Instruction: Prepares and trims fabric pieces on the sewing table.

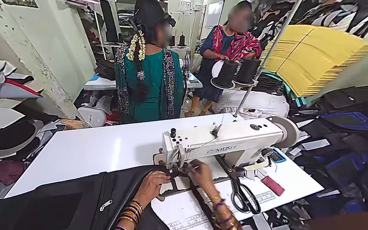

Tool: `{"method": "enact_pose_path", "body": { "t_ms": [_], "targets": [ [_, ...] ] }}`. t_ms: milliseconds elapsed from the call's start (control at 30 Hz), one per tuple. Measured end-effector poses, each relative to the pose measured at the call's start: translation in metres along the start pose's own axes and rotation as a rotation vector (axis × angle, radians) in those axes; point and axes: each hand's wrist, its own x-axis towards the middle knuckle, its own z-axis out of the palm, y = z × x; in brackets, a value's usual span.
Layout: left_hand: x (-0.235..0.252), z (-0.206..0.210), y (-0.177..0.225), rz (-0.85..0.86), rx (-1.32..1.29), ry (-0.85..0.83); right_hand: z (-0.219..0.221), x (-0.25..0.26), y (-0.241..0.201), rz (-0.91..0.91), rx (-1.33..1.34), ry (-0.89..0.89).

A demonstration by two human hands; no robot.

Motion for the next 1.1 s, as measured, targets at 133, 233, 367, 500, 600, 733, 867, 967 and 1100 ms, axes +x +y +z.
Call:
{"method": "enact_pose_path", "body": {
  "t_ms": [133, 233, 367, 500, 600, 733, 867, 967, 1100],
  "targets": [
    [-0.001, 0.002, -0.001, -0.018, -0.007, 0.026, -0.089, -0.023, 0.048, 0.024, -0.314, 0.380],
    [0.001, 0.002, -0.001, -0.037, -0.025, 0.028, -0.135, -0.029, 0.076, 0.123, -0.450, 0.471],
    [0.005, 0.000, 0.000, -0.087, -0.028, 0.017, -0.135, -0.024, 0.104, 0.073, -0.599, 0.531],
    [0.009, -0.001, 0.000, -0.117, -0.028, 0.007, -0.114, -0.026, 0.110, 0.123, -0.671, 0.553],
    [0.010, -0.002, 0.001, -0.129, -0.037, 0.009, -0.105, -0.029, 0.118, 0.121, -0.695, 0.551],
    [0.004, -0.003, 0.006, -0.141, -0.065, 0.013, -0.105, -0.028, 0.115, 0.148, -0.706, 0.519],
    [-0.001, -0.007, 0.010, -0.161, -0.100, -0.019, -0.113, -0.029, 0.112, 0.150, -0.709, 0.497],
    [-0.001, -0.008, 0.011, -0.172, -0.101, -0.024, -0.125, -0.031, 0.100, 0.122, -0.652, 0.471],
    [0.003, -0.008, 0.015, -0.234, -0.083, -0.036, -0.118, -0.047, 0.080, -0.009, -0.575, 0.374]
  ]
}}
